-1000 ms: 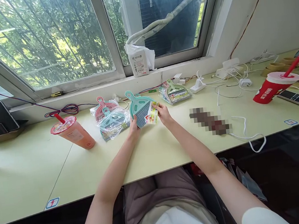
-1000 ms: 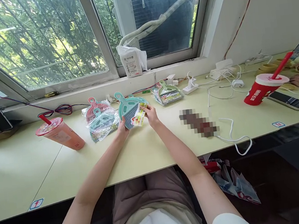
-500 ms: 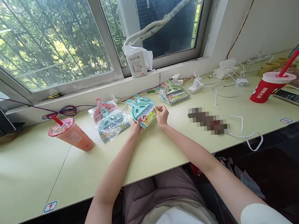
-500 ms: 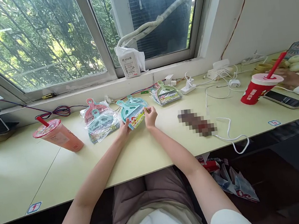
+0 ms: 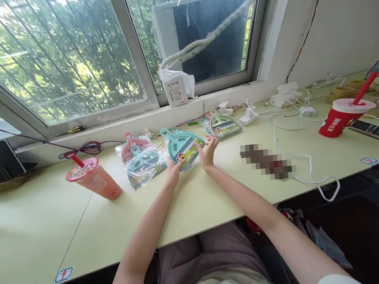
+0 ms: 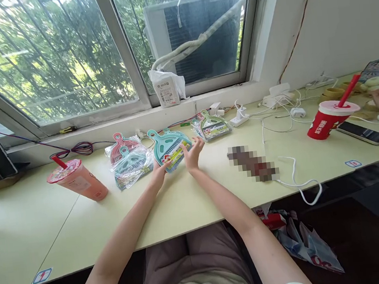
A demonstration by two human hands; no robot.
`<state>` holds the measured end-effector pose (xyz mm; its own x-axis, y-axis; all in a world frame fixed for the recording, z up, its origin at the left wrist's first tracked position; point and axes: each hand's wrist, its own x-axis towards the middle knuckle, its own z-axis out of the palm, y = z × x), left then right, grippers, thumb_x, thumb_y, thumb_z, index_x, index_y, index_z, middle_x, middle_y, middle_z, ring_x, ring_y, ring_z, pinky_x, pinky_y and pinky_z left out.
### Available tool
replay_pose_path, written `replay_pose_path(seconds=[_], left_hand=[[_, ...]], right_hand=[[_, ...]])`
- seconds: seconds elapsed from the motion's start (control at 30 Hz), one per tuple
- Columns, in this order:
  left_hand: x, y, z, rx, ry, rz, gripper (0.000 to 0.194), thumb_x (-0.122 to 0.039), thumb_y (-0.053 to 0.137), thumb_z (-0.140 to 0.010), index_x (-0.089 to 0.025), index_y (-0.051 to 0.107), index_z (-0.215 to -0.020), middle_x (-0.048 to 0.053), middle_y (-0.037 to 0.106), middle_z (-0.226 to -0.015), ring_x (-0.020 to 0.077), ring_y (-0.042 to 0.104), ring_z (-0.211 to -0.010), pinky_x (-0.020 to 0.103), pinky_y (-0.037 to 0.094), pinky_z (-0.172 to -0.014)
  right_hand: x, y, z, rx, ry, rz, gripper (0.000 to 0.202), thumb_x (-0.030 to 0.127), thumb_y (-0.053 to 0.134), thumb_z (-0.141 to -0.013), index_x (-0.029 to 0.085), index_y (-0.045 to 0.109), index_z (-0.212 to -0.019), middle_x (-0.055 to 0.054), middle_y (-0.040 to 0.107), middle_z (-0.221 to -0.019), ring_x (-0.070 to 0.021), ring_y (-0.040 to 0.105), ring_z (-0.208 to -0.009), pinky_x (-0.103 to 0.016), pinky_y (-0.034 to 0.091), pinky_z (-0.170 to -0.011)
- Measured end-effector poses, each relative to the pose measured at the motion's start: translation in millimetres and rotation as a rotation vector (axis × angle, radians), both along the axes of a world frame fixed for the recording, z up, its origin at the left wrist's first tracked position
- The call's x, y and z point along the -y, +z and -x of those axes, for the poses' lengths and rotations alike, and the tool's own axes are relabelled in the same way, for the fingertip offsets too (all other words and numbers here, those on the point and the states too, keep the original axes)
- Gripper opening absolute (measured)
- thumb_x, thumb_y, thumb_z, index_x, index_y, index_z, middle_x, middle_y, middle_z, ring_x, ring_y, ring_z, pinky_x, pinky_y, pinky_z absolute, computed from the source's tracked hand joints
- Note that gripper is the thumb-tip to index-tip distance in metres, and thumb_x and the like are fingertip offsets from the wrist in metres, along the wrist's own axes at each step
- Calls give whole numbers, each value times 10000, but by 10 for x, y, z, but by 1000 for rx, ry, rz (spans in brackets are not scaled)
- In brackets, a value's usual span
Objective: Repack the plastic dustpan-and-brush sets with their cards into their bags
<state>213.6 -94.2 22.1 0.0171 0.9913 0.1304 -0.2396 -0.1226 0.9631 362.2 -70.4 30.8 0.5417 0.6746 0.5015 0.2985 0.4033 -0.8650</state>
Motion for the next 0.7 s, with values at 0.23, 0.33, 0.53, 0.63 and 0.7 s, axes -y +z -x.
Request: replay_pose_path(seconds=[0.23,0.33,0.53,0.63,0.7], left_hand=[[-26,84,88,19,156,-58,707,-304,802,-621,-232,424,-1213,94,622,-1166,274,613,-1072,421,532,-852],[-20,125,127,-18,158,-101,637,-300,802,-624,-219,450,-1149,90,627,-1141,266,605,-1082,422,503,-906],[-40,111,112,-123,149,-199,604,-335,802,-631,-195,452,-1104,98,610,-1102,265,595,-1071,410,481,-918],[-46,134,142,-179,158,-143,637,-412,755,-698,-203,414,-1194,109,598,-1133,256,602,-1053,390,498,-879],[-48,188,222,-224,185,-87,629,-497,645,-788,-230,365,-1284,114,588,-1165,249,631,-990,393,518,-827]], right_hand=[[-20,23,77,-354,718,393,336,283,725,-716,174,613,-1013,-112,673,-1114,-239,608,-1110,-406,455,-997],[-36,-17,100,-512,942,542,174,233,718,-732,177,643,-878,-54,730,-904,-188,703,-820,-365,531,-890],[-73,-43,36,-668,874,515,148,133,721,-731,173,634,-843,-44,738,-809,-182,716,-713,-355,578,-795],[-107,-41,-14,-664,874,486,137,120,735,-718,159,645,-814,-62,741,-797,-200,719,-748,-370,581,-810],[-125,-43,-42,-661,846,457,159,111,750,-698,163,646,-806,-53,742,-805,-198,718,-746,-378,584,-818]])
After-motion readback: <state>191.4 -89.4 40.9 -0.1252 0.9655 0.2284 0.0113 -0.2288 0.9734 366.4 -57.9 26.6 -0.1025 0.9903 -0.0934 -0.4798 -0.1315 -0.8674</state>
